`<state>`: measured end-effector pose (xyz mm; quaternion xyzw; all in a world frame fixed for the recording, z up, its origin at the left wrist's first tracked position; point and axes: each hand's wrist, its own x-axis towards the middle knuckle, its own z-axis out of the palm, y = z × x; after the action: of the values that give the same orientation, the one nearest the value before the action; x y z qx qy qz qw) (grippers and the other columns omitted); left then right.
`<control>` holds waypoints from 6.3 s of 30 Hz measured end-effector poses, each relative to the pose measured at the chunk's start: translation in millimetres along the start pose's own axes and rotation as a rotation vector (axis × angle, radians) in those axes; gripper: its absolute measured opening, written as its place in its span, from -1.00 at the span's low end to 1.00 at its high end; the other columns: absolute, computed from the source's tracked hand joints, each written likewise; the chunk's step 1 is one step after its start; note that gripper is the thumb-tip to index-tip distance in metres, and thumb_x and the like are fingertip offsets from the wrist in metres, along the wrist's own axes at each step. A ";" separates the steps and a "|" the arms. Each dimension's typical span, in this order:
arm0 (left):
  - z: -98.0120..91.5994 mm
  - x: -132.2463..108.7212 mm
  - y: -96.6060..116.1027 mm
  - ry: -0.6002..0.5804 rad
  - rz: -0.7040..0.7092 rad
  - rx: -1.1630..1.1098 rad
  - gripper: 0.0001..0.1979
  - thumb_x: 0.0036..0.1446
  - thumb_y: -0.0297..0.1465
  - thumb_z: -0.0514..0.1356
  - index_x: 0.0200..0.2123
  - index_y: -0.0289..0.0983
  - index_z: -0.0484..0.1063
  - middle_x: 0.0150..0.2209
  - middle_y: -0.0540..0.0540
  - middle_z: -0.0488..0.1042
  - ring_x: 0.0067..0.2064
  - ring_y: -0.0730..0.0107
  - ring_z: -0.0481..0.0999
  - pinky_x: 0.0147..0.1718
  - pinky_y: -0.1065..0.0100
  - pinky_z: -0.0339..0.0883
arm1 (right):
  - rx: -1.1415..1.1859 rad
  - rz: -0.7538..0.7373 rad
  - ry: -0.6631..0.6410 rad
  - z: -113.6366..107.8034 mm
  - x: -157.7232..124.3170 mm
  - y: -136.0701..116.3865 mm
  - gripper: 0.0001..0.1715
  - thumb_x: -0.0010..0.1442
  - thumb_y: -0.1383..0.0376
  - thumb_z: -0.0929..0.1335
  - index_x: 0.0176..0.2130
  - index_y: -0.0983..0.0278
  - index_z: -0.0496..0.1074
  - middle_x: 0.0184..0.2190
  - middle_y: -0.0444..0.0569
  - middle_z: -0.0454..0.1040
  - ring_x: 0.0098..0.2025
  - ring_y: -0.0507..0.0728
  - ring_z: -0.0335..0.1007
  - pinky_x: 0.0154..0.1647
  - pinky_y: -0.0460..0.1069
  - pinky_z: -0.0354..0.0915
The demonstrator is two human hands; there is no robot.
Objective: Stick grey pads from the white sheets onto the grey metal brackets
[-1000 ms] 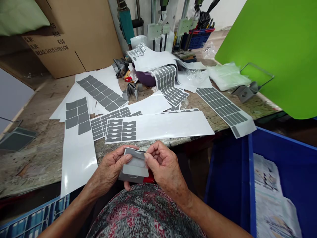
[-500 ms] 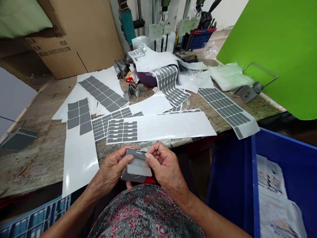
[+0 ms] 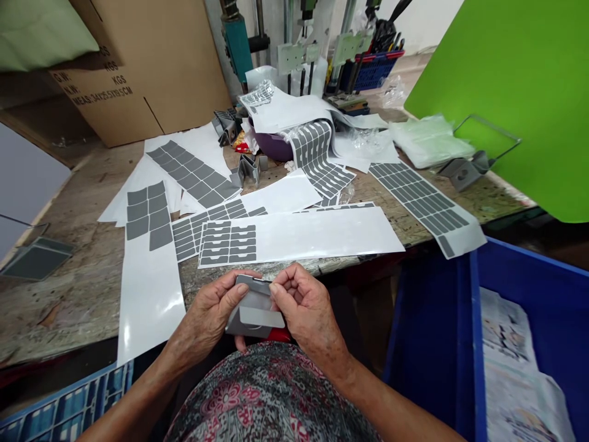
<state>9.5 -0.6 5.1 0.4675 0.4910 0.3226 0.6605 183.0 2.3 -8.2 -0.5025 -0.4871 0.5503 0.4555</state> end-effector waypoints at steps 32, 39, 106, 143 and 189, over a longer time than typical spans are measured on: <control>-5.9 3.0 8.4 0.048 -0.022 0.091 -0.65 0.20 -0.18 0.16 -0.03 -0.27 0.36 -0.45 0.04 0.47 -0.68 0.53 0.44 -0.81 0.56 0.31 | 0.084 0.010 -0.081 2.8 4.6 7.5 -0.77 0.22 0.18 0.34 -0.40 0.25 0.29 -0.56 -0.20 0.33 -0.51 -0.01 0.23 -0.45 -0.09 0.19; -4.3 3.0 6.3 0.060 -0.002 0.133 -0.65 0.21 -0.18 0.14 -0.03 -0.27 0.37 -0.40 0.01 0.48 -0.67 0.53 0.45 -0.81 0.54 0.32 | 0.102 0.009 -0.029 7.3 3.0 10.8 -0.79 0.23 0.20 0.35 -0.39 0.24 0.30 -0.56 -0.21 0.33 -0.52 -0.01 0.22 -0.45 -0.09 0.20; -4.8 9.5 5.5 0.196 -0.004 0.205 -0.71 0.20 -0.17 0.14 -0.14 -0.25 0.39 -0.58 0.11 0.35 -0.71 0.56 0.30 -0.84 0.54 0.24 | -0.129 -0.201 0.081 18.1 10.0 23.0 -0.87 0.24 0.30 0.34 -0.36 0.26 0.34 -0.55 -0.21 0.35 -0.59 -0.03 0.33 -0.56 -0.13 0.24; -4.5 3.3 11.2 0.236 -0.059 0.166 -0.63 0.17 -0.15 0.16 -0.05 -0.25 0.39 -0.60 0.13 0.34 -0.70 0.56 0.28 -0.86 0.56 0.21 | -0.217 -0.282 0.117 25.4 12.1 19.6 -0.85 0.23 0.36 0.30 -0.41 0.24 0.29 -0.62 -0.24 0.28 -0.64 -0.06 0.20 -0.63 -0.15 0.15; -22.5 2.1 14.5 0.152 -0.149 -0.035 -0.62 0.14 -0.13 0.22 -0.12 -0.29 0.41 -0.63 0.09 0.43 -0.78 0.62 0.21 -0.87 0.60 0.12 | -0.342 -0.357 0.049 12.3 11.5 24.0 -0.89 0.25 0.40 0.24 -0.23 0.24 0.34 -0.49 -0.17 0.43 -0.52 0.00 0.40 -0.43 -0.08 0.33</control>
<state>-10.7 13.2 16.0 0.3921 0.5673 0.3158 0.6517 169.6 10.1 -33.1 -0.4916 -0.6430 0.3583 0.4653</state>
